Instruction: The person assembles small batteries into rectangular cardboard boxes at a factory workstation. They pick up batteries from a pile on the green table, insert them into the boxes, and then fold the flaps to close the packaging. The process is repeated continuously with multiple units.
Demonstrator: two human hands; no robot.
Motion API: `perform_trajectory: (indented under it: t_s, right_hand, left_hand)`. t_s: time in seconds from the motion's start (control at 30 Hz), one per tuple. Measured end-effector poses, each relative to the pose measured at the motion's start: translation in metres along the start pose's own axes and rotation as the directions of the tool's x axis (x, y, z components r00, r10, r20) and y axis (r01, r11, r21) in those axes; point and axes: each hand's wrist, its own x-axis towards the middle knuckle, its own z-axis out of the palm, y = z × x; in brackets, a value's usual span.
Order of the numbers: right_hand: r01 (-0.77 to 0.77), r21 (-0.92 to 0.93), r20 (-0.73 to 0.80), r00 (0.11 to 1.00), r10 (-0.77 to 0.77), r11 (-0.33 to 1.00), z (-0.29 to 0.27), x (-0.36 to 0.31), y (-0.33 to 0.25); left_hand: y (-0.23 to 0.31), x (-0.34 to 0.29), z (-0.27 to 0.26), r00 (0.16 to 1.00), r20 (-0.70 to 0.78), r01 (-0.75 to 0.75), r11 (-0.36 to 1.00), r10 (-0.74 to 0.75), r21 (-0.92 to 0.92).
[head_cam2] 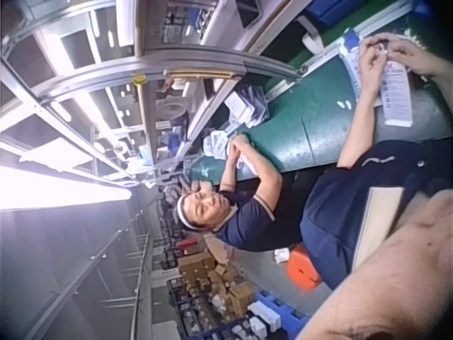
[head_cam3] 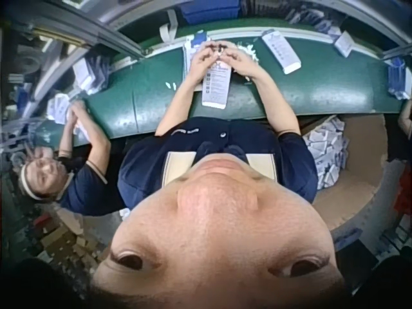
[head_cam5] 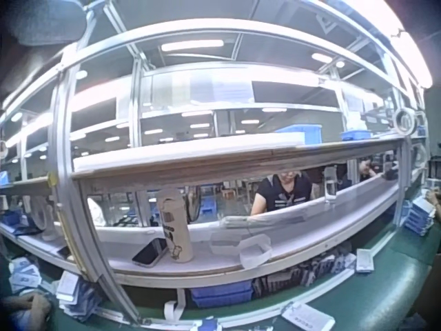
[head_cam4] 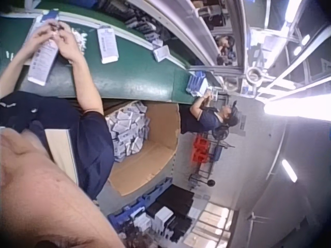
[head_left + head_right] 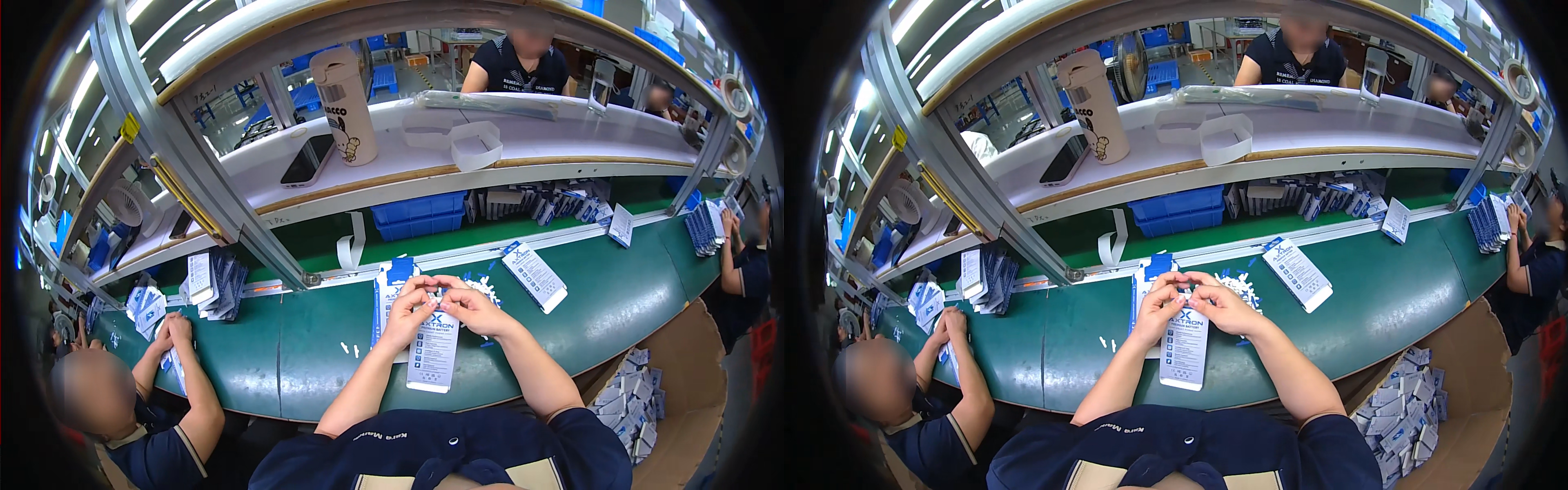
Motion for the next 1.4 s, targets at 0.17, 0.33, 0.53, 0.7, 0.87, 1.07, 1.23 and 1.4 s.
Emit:
perform_trajectory:
  t_s: [0.17, 0.33, 0.53, 0.7, 0.87, 1.07, 1.23, 1.4]
  right_hand:
    - [0.073, 0.148, -0.137, 0.989, -0.053, 0.986, 0.005, 0.003, 0.007]
    - [-0.032, 0.138, -0.317, 0.945, 0.075, 0.99, 0.0, 0.006, 0.017]
    - [0.007, 0.315, -0.253, 0.965, 0.077, 0.949, 0.015, 0.004, -0.002]
    - [0.163, 0.353, -0.432, 0.902, 0.006, 0.921, 0.033, 0.005, 0.006]
    - [0.14, 0.259, -0.507, 0.862, 0.011, 0.956, 0.039, 0.007, 0.012]
    - [0.097, -0.02, -0.623, 0.778, -0.088, 0.995, 0.038, 0.006, 0.024]
    - [0.084, 0.052, -0.649, 0.76, -0.03, 0.995, 0.039, 0.006, 0.019]
    - [0.064, 0.204, -0.629, 0.773, 0.08, 0.977, 0.043, 0.012, 0.016]
  left_hand:
    - [0.001, 0.001, 0.008, 0.981, -0.174, -0.079, 0.997, 0.081, 0.018]
    - [0.004, -0.001, 0.006, 0.975, -0.171, 0.111, 0.98, -0.139, -0.168]
    - [0.016, 0.002, 0.012, 0.909, -0.402, 0.003, 0.968, -0.106, -0.25]
    - [0.01, -0.001, 0.015, 0.885, -0.456, -0.011, 0.976, -0.092, -0.219]
    - [0.007, -0.002, 0.027, 0.844, -0.529, -0.024, 0.979, -0.088, -0.202]
    - [0.004, -0.01, 0.028, 0.888, -0.454, 0.025, 0.992, -0.078, -0.121]
    - [0.011, -0.004, 0.034, 0.854, -0.518, -0.035, 0.988, -0.047, -0.147]
    - [0.002, -0.005, 0.031, 0.858, -0.507, 0.001, 0.987, -0.084, -0.162]
